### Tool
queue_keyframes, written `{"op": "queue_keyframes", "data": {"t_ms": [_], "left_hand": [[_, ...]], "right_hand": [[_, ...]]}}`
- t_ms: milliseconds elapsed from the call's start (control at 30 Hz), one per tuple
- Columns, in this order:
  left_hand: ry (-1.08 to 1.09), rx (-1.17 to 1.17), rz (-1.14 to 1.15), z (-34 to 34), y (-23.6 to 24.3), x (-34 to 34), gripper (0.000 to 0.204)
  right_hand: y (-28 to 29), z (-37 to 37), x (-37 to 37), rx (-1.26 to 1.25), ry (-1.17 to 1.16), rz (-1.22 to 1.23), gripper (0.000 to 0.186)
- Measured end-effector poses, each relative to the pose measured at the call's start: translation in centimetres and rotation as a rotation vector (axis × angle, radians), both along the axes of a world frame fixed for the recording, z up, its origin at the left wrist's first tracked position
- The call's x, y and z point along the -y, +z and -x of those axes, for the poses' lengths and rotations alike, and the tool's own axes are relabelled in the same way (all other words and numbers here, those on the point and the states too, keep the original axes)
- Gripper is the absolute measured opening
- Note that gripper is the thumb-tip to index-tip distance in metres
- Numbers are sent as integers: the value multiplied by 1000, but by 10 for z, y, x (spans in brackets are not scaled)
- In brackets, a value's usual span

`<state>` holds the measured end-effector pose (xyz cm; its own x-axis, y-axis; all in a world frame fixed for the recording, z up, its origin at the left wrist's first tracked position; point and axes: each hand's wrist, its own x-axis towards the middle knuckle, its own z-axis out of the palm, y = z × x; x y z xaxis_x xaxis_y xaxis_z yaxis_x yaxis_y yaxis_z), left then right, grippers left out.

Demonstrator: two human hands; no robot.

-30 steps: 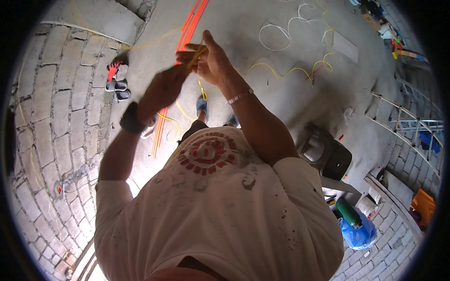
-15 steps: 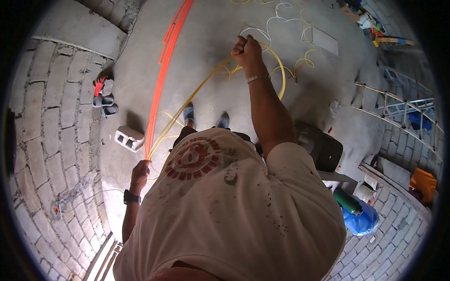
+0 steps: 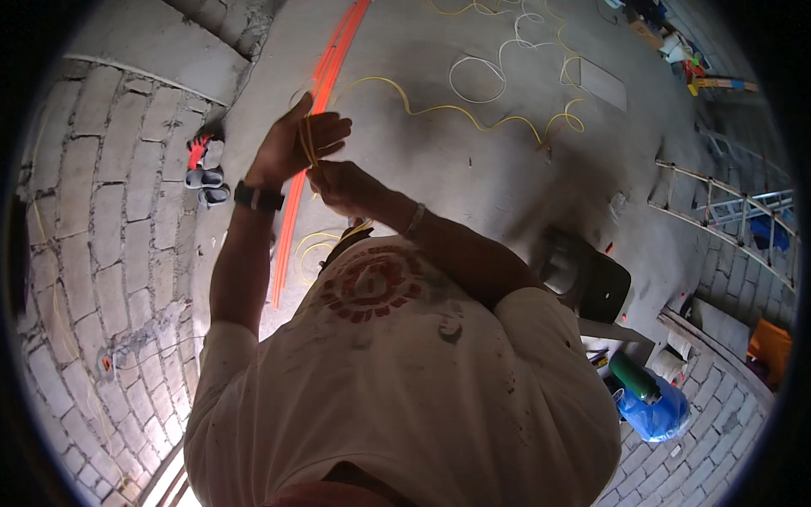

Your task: The person is stripping and preparing yellow electrical wires in a construction environment.

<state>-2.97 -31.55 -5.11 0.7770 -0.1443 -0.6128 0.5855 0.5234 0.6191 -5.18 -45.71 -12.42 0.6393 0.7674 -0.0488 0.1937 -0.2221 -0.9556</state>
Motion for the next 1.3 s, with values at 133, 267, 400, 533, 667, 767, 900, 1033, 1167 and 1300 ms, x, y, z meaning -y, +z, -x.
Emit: {"op": "queue_keyframes", "data": {"t_ms": [133,267,400,533,667,767,900,1033,1167,1300], "left_hand": [[194,5,41,-50,-30,-52,32],[143,60,-86,-69,-30,-95,17],[289,108,-286,-85,-8,-138,10],[285,196,-388,-83,16,-151,24],[181,282,-392,-53,50,-113,31],[151,386,-387,-26,73,-87,33],[90,469,-362,-1,77,-56,37],[-4,513,-311,21,62,-26,40],[-39,555,-357,27,51,-2,29],[-5,592,-435,29,47,5,31]], "right_hand": [[-1,3,16,408,116,2,22],[1,6,29,391,269,183,23],[10,25,41,304,404,162,26],[-11,10,44,264,352,202,25],[-41,-4,54,197,342,368,30],[-39,-13,64,197,341,318,49],[6,-52,62,230,-3,142,54],[75,-84,38,137,-133,-134,45],[89,-79,24,-20,53,-318,41],[79,-67,28,-81,-3,-286,33]]}}
